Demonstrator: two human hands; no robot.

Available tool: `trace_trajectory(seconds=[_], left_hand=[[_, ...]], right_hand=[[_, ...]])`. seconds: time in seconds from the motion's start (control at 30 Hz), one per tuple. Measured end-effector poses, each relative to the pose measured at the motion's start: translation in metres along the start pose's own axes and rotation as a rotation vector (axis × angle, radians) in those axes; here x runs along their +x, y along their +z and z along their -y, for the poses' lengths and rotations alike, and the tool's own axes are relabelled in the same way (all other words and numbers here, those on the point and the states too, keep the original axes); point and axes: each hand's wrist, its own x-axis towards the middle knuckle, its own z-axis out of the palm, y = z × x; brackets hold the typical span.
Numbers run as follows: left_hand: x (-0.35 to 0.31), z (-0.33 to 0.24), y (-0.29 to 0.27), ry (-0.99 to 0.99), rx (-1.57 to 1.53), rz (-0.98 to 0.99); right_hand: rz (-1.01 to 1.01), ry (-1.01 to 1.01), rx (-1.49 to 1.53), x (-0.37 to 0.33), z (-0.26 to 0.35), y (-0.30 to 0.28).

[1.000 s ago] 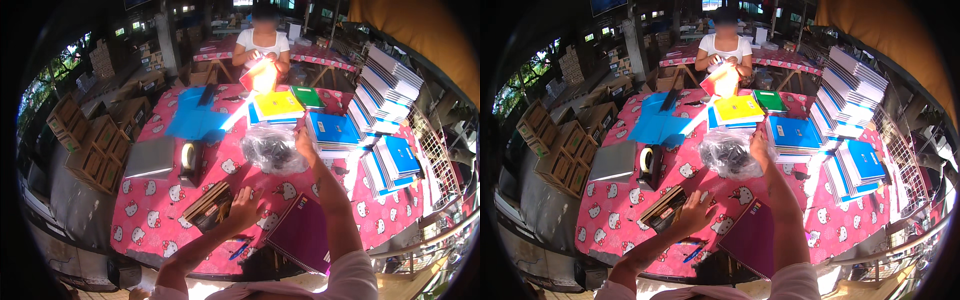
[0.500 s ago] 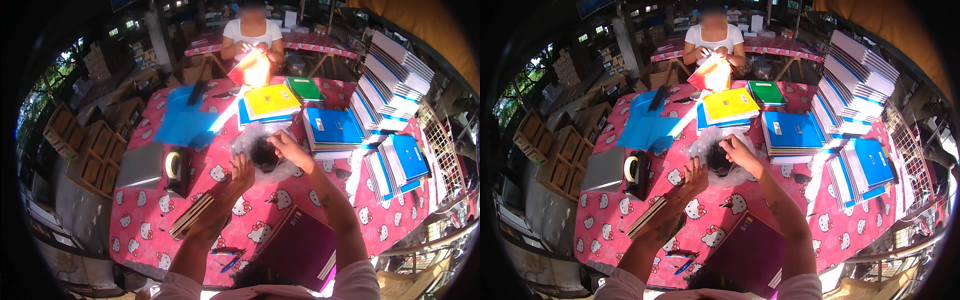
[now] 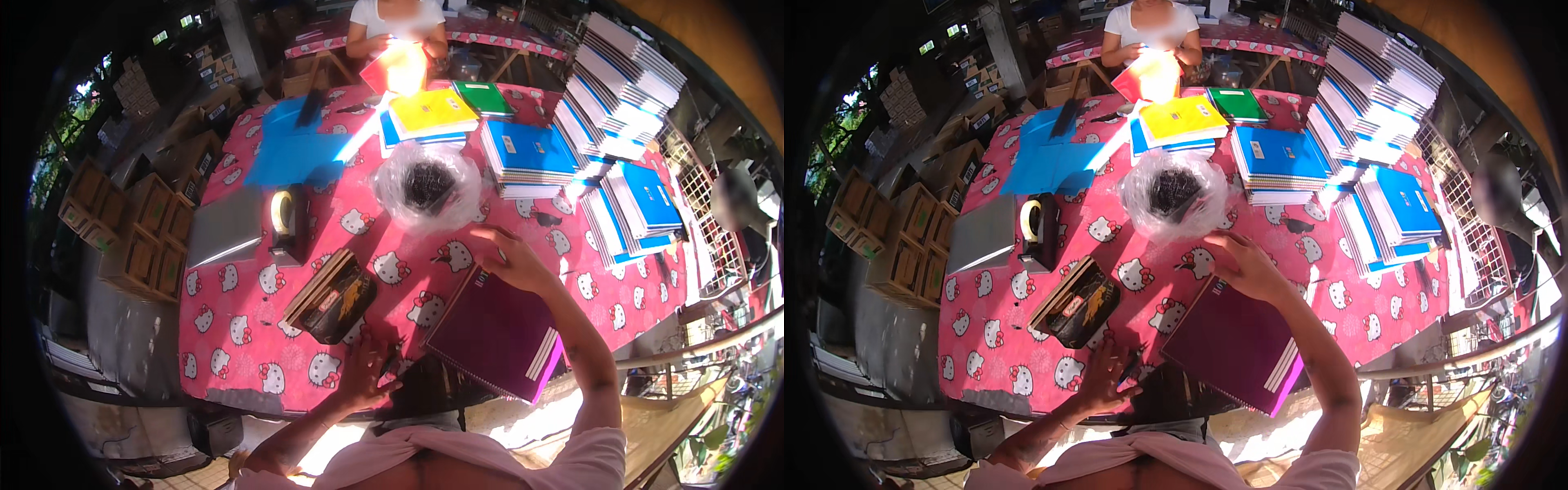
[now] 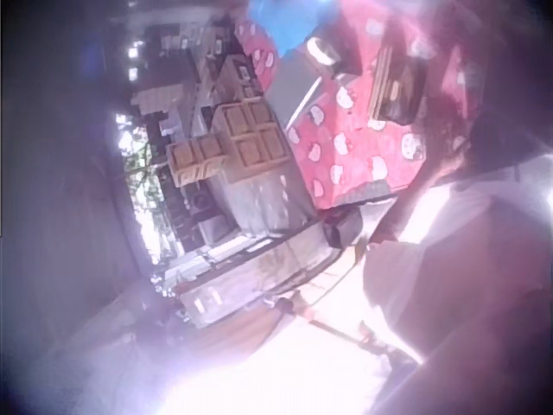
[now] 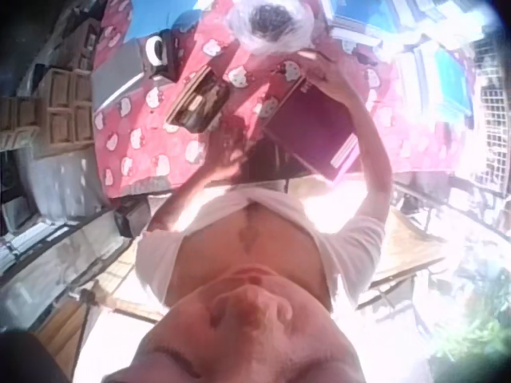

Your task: The person organizes notebooks on a table by flipping them over, checking their covers, and stacking them into different piles.

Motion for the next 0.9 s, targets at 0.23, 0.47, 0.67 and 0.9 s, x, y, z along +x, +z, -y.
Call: trace_trajectory(seconds=[0.23,0.47,0.67,0.9], left_hand=[[-0.04,0.012,0.027,-0.263,-0.466,-0.194],[-0.027,-0.026,0.042,-0.679,-1.479,0.181],[-0.015,-0.06,0.025,-0.676,-1.55,0.025],[-0.009,-0.06,0.037,-0.647,-1.669,-0.019]], right_hand=[[0.236,-0.195,-0.349,-0.073,0.078,0.102],[0.197,-0.231,-0.446,-0.081,0.057,0.136],[0.199,-0.199,-0.413,-0.083,0.058,0.138],[0.158,-0.241,-0.41,-0.086,0.053,0.138]])
